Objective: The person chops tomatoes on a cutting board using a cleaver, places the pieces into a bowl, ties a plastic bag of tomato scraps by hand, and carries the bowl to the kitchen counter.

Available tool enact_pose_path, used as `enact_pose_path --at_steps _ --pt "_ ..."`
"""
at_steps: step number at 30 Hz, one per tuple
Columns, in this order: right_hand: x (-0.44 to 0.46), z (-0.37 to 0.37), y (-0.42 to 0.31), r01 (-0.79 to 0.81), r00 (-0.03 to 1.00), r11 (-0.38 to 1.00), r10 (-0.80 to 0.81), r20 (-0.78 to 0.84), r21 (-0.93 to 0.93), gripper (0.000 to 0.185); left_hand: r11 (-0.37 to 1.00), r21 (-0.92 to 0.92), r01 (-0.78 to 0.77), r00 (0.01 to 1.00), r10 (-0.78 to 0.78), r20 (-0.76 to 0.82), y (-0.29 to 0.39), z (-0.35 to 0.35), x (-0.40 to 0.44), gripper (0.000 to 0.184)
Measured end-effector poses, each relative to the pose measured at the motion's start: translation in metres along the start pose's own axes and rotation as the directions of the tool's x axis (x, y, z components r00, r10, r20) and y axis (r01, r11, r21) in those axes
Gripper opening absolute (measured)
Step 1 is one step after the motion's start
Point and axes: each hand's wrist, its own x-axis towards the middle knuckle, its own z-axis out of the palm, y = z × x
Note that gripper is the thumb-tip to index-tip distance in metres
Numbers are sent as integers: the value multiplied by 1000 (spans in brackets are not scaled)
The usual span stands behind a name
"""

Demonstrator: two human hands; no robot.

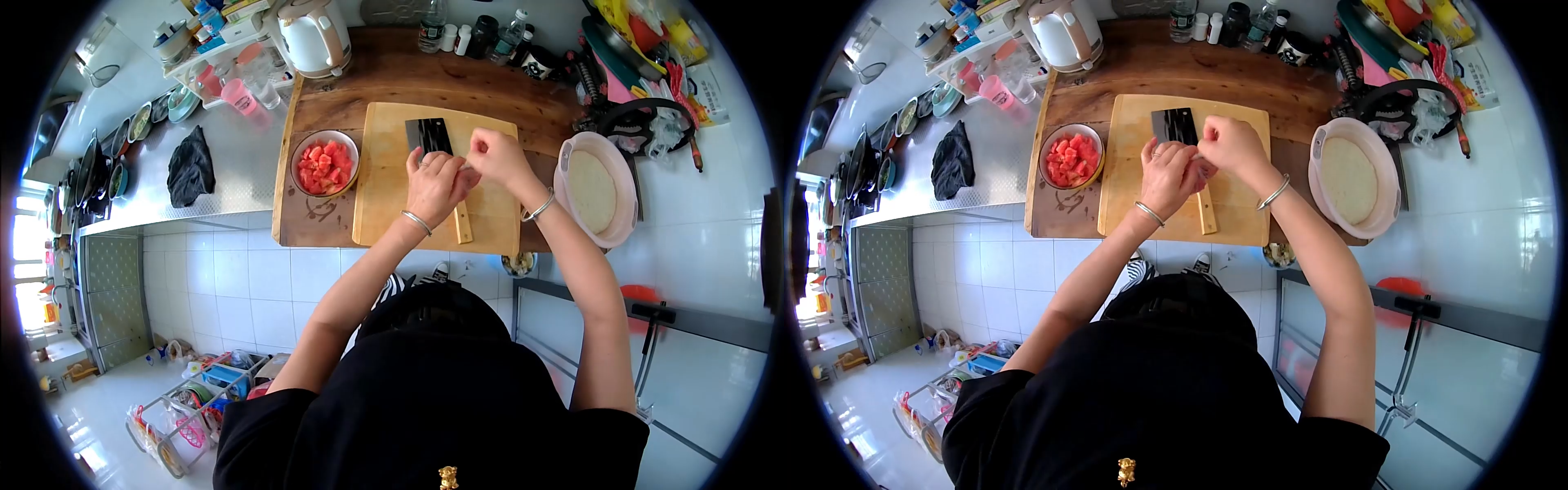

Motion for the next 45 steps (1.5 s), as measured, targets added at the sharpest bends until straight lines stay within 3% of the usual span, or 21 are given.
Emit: enact_pose_path --at_steps 1,3,6,10,12,13,15,16,18,20,21,22,23,24,25,26,27,29,35,40,45 --pt "-4 0 -7 1 1000 1000 -1 -1 -2 14 1000 -1 1 1000 -1 14 -1 0 -1 14" --pt "-14 1 -21 240 963 824 -269 19 -513 14 1000 -5 5 1000 -4 21 -2 -1 -3 14" --pt "-16 -7 -31 190 982 813 -154 111 -551 15 1000 1 1 1000 -1 30 -3 -4 -4 14" --pt "-10 -3 -17 205 978 870 -195 69 -449 16 999 2 41 998 -41 57 -3 -10 -3 19" --pt "-7 3 -9 -140 984 985 128 124 102 18 998 7 57 996 -57 65 -6 -10 -1 21" --pt "-7 2 -8 -137 984 986 124 128 98 18 998 14 68 995 -69 76 -7 -10 -1 22" --pt "-12 2 -10 -467 883 639 304 357 611 20 998 -3 61 995 -60 80 -7 -14 0 22" --pt "-14 1 -13 -466 883 643 300 360 608 20 999 -23 48 995 -45 85 -7 -16 2 22" --pt "-19 -2 -21 -693 720 212 238 652 689 17 999 -19 42 993 -40 109 -7 -23 4 22" --pt "-21 -4 -16 -688 716 331 161 680 646 14 999 -17 32 990 -29 135 -9 -25 3 22" --pt "-21 -1 -13 -420 864 811 220 453 406 13 999 -43 31 990 -25 136 -10 -23 1 23" --pt "-22 2 -11 -96 969 993 107 222 -63 12 997 -72 30 990 -19 138 -11 -22 -3 24" --pt "-23 5 -9 -204 951 973 171 257 110 12 997 -74 29 990 -18 139 -11 -20 -7 24" --pt "-25 5 -15 -208 952 972 175 252 109 12 996 -79 43 992 -33 119 -11 -18 -10 25" --pt "-28 2 -23 -391 909 829 280 308 400 13 995 -82 57 994 -49 99 -12 -15 -12 25" --pt "-31 2 -28 -527 850 571 350 394 629 13 995 -83 56 994 -47 99 -13 -12 -13 25" --pt "-33 3 -28 -527 850 571 349 394 630 13 995 -70 67 994 -61 87 -13 -10 -13 29" --pt "-36 9 -27 -525 847 330 290 445 784 16 995 -52 80 994 -76 75 -15 -9 -14 32" --pt "-51 9 -47 -463 886 389 232 401 797 18 1000 -13 -3 991 4 137 -17 -11 -14 24" --pt "-61 9 -62 -364 923 329 254 290 871 17 988 -129 -90 996 88 -20 -13 -5 -8 21" --pt "-65 5 -72 -294 941 357 271 203 887 17 986 -127 -105 994 101 -36 -16 4 -6 21"
